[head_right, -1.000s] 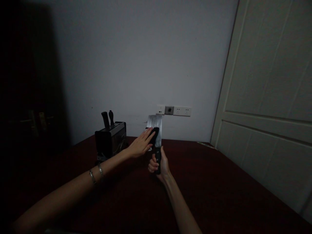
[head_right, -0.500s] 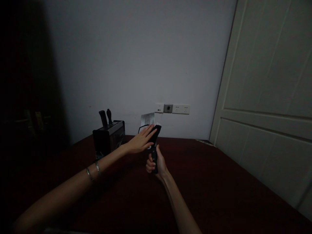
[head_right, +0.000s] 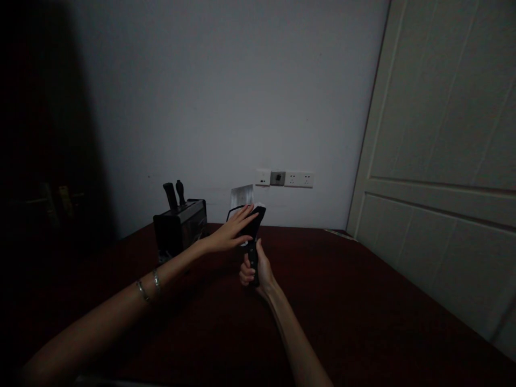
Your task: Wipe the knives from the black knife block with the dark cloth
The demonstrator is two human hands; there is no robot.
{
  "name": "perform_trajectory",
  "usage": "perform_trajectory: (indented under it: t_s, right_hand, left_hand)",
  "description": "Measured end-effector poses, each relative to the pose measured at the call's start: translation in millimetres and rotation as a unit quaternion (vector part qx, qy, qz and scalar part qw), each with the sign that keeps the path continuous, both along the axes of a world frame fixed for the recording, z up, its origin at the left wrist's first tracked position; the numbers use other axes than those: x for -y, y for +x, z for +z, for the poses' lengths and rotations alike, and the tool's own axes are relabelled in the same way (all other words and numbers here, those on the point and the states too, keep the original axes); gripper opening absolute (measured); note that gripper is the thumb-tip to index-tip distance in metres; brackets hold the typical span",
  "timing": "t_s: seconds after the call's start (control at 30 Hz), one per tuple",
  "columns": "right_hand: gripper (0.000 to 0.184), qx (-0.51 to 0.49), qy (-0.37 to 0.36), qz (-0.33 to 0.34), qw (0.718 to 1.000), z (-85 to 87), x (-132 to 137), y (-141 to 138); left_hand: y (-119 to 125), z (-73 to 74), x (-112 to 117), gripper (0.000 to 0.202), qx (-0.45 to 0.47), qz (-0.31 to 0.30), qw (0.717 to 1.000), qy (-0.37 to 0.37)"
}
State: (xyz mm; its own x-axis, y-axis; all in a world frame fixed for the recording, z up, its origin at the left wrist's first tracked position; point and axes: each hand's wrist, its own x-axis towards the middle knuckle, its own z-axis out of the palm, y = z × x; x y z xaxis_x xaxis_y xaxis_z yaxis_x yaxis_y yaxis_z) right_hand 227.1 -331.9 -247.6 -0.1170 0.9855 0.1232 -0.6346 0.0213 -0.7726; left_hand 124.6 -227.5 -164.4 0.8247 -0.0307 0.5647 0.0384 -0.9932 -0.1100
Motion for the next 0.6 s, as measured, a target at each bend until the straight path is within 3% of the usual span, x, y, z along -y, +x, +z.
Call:
perform_trajectory:
  t_s: [0.27,0.47,0.6]
  right_hand:
    - [0.064,0.018,-0.017,-0.019,1.000,-3.1,-2,-1]
    - [0.062,0.009,0.000,-0.004,1.000,-0.9,2,-1]
    - [0.063,0.019,-0.008,-0.019,1.000,1.2,4,-2]
  left_hand:
    - [11,-13.4,7,0.066,0.082,0.010,0.995,-0.054]
    - [0,-6.4,2,0.062,0.040,-0.047,0.996,-0.057]
    - [2,-7.7,4,0.059,0.071,-0.054,0.995,-0.053]
